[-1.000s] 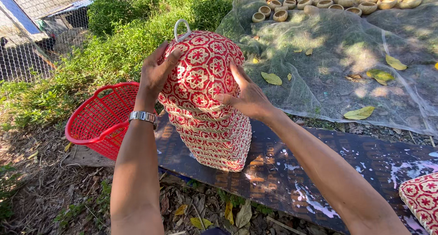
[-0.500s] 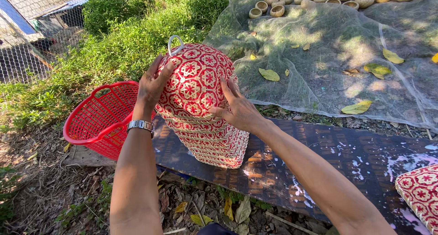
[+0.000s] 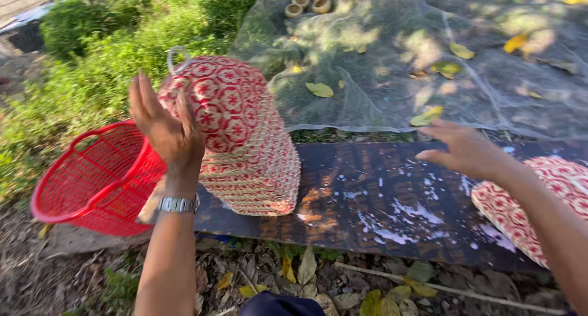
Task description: The person picks up small woven baskets with red and white patterns from a wooden board and stacks them one by one into a growing pile. The person handles each basket individually, turning it over and placing it on top of the previous one.
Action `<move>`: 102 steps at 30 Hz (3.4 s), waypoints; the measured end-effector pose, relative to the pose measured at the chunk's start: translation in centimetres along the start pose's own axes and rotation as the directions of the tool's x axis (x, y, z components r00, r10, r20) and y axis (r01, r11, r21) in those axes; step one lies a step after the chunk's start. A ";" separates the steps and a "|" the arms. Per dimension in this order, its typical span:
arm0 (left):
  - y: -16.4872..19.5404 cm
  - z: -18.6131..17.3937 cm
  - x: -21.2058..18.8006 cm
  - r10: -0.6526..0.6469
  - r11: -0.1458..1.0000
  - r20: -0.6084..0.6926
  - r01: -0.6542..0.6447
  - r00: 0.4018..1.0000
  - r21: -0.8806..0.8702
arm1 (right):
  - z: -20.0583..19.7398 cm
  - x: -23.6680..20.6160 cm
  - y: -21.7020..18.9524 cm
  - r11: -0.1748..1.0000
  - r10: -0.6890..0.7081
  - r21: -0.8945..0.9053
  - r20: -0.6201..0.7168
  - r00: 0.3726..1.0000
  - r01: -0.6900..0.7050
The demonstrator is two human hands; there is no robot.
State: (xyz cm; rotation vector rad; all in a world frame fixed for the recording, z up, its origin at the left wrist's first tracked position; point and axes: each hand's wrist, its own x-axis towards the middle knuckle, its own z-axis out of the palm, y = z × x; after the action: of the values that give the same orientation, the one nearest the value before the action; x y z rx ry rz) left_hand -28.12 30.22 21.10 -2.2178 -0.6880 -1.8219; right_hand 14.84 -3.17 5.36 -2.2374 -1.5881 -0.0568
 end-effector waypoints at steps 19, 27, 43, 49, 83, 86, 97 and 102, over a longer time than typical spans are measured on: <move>34.8 14.5 -29.0 0.407 0.721 0.905 0.563 0.126 -0.403 | -0.4 -24.2 16.9 0.873 0.430 -0.050 -0.386 0.816 -0.484; 39.9 18.0 -34.8 0.110 -0.201 0.969 0.950 -0.219 0.238 | -3.2 -23.1 13.1 0.942 0.293 0.036 -0.577 0.762 -0.335; 31.7 14.5 -29.7 0.152 -0.721 0.981 0.692 0.117 0.029 | -4.2 -19.5 3.3 0.986 -0.104 0.040 -0.610 0.786 0.161; 29.0 14.0 -29.9 0.132 -0.870 0.982 0.490 0.134 0.050 | -4.5 -18.7 3.9 0.304 0.509 0.923 0.053 0.859 -0.237; 21.8 14.9 -26.8 -0.026 0.772 0.794 0.517 0.607 -0.370 | 17.3 -14.9 -8.8 0.951 -0.052 0.305 0.015 0.999 0.045; 21.8 14.6 -27.2 -0.002 0.669 0.823 0.613 0.568 -0.421 | 17.4 -13.6 -8.0 0.953 0.033 0.297 0.118 0.992 -0.067; 22.1 12.3 -26.3 0.086 0.629 0.790 0.582 0.606 -0.515 | 19.6 -10.7 -9.4 0.997 0.066 -0.054 0.081 0.995 -0.062; 22.3 11.8 -26.6 0.066 0.632 0.793 0.590 0.606 -0.503 | 19.5 -10.4 -10.1 0.990 0.129 -0.068 0.137 0.982 -0.121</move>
State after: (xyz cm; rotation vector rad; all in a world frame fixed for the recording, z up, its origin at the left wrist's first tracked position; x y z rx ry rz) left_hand -11.09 9.70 -4.00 -3.7615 -0.4549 -1.2863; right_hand -1.81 -3.10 -12.33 -2.4308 -1.5299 0.0927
